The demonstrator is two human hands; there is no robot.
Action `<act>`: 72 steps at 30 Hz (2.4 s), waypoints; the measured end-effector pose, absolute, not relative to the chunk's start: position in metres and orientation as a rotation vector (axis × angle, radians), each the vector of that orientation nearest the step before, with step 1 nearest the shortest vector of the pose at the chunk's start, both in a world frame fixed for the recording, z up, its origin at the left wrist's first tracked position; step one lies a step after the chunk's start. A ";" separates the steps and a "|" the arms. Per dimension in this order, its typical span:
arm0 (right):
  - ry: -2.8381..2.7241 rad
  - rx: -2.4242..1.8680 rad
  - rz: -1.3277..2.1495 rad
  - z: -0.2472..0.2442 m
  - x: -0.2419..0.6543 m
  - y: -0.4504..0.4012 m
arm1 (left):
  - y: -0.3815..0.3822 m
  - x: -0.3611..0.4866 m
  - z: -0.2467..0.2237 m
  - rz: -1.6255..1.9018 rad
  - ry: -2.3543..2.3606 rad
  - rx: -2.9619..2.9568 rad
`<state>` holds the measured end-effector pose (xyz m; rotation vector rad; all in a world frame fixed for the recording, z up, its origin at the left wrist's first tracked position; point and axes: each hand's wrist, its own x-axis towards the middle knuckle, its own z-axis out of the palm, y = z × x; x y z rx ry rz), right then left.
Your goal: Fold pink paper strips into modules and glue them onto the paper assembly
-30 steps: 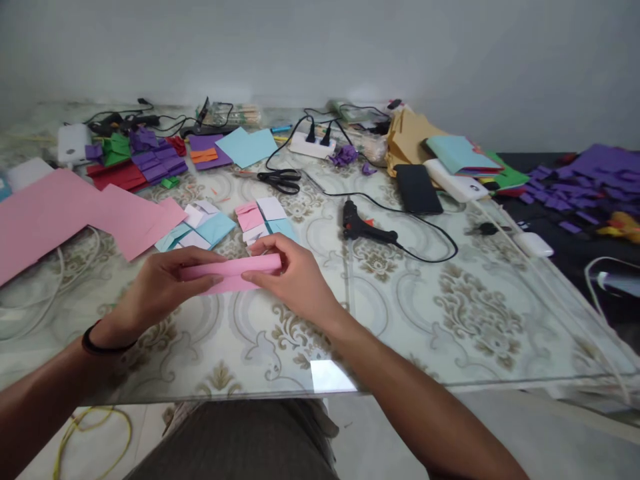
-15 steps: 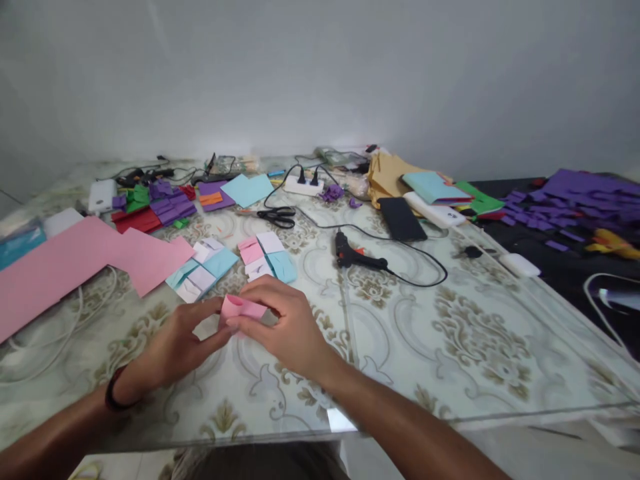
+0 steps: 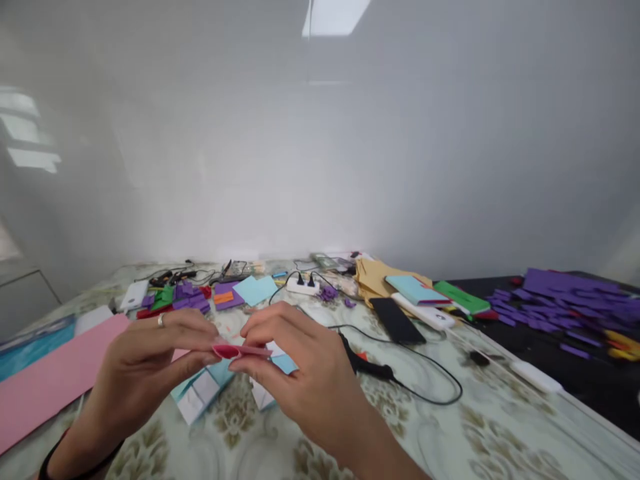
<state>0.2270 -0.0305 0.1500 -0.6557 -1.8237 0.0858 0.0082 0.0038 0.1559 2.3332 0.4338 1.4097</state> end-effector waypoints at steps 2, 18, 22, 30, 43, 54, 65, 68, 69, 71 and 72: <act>-1.814 -0.654 0.096 0.156 0.227 -0.028 | 0.004 0.011 0.162 1.398 0.439 2.327; -1.566 -0.604 -0.182 0.141 0.218 -0.013 | 0.011 0.023 0.152 1.721 0.554 2.291; -1.533 -0.616 -0.100 0.138 0.215 -0.011 | 0.011 0.025 0.151 1.723 0.523 2.302; -1.500 -0.552 -0.029 0.132 0.210 -0.007 | 0.012 0.023 0.146 1.718 0.556 2.286; -1.488 -0.589 0.198 0.135 0.210 -0.006 | 0.011 0.022 0.149 1.575 0.623 2.257; -1.468 -0.749 0.773 0.142 0.217 -0.004 | 0.012 0.024 0.153 1.314 0.629 2.174; -1.479 -0.738 0.835 0.132 0.217 0.011 | 0.024 0.025 0.150 1.121 0.665 1.813; -1.471 -0.729 0.848 0.125 0.216 0.023 | 0.034 0.027 0.148 1.056 0.691 1.802; -1.467 -0.728 0.871 0.123 0.216 0.027 | 0.037 0.027 0.147 1.052 0.702 1.803; -1.464 -0.718 0.925 0.119 0.215 0.034 | 0.043 0.027 0.145 1.060 0.721 1.808; -1.465 -0.714 0.937 0.117 0.215 0.036 | 0.045 0.027 0.144 1.059 0.726 1.814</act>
